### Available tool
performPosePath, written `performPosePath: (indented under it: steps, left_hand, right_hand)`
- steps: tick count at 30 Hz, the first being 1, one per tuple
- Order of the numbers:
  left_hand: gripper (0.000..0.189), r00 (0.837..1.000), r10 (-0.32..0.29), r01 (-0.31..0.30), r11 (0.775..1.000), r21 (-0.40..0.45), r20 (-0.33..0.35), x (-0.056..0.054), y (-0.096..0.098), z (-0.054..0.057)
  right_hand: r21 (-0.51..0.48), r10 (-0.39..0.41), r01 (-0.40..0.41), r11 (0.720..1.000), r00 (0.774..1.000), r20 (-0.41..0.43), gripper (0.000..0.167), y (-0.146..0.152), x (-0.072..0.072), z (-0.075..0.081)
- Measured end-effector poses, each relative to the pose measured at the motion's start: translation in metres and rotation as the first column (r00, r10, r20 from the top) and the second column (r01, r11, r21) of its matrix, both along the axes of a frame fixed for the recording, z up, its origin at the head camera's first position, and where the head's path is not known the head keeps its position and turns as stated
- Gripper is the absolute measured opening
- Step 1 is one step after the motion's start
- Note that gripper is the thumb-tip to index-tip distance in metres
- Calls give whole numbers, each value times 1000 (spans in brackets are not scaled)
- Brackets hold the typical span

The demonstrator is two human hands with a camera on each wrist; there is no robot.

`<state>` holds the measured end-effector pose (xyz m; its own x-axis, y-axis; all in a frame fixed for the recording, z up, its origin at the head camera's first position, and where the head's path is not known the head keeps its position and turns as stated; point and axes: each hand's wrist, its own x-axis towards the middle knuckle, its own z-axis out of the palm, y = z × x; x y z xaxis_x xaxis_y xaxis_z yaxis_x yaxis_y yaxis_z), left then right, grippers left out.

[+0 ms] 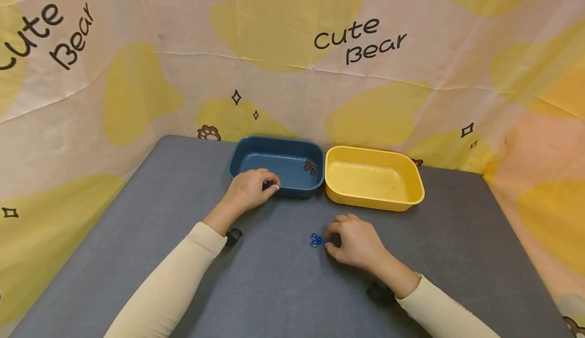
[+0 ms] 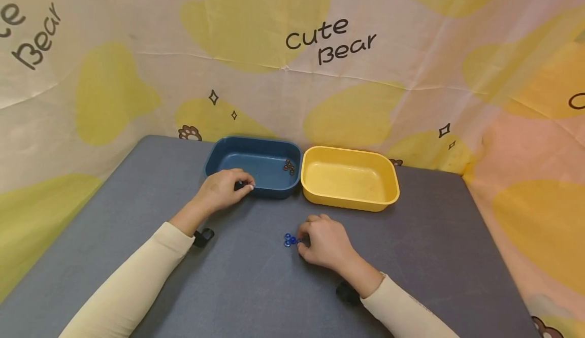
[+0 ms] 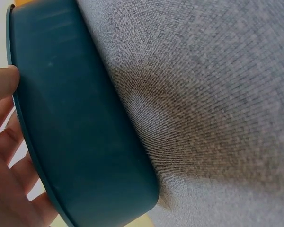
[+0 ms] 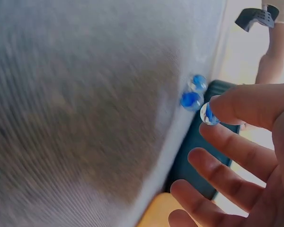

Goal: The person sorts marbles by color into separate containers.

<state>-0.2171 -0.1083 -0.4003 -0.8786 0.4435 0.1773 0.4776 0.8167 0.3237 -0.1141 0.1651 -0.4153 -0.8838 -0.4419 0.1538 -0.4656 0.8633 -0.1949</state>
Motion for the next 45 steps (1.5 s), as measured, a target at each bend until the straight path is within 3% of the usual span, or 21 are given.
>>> performPosePath:
  steps: [10, 22, 31, 37, 45]
  left_hand:
    - [15, 1000, 5, -5, 1000, 2, 1, -1, 0, 2]
    - [15, 1000, 8, -8, 1000, -4, 15, 1, 1, 3]
    - [15, 1000, 5, -5, 1000, -12, 15, 1, 0, 2]
    - [17, 1000, 1, -1, 1000, -32, 12, 3, 2, 6]
    - [13, 995, -6, -3, 997, -83, -103, 5, 4, 6]
  right_hand:
    - [-67, 19, -24, 997, 998, -68, 10, 13, -10, 26]
    - [-185, -56, 33, 982, 991, -122, 7, 34, -31, 48]
    - [-235, -86, 59, 970, 991, -106, 7, 50, -54, 61]
    - [-241, -82, 74, 968, 996, -24, 9, 66, -76, 63]
    - [-138, -69, 72, 988, 997, 30, 12, 80, -102, 53]
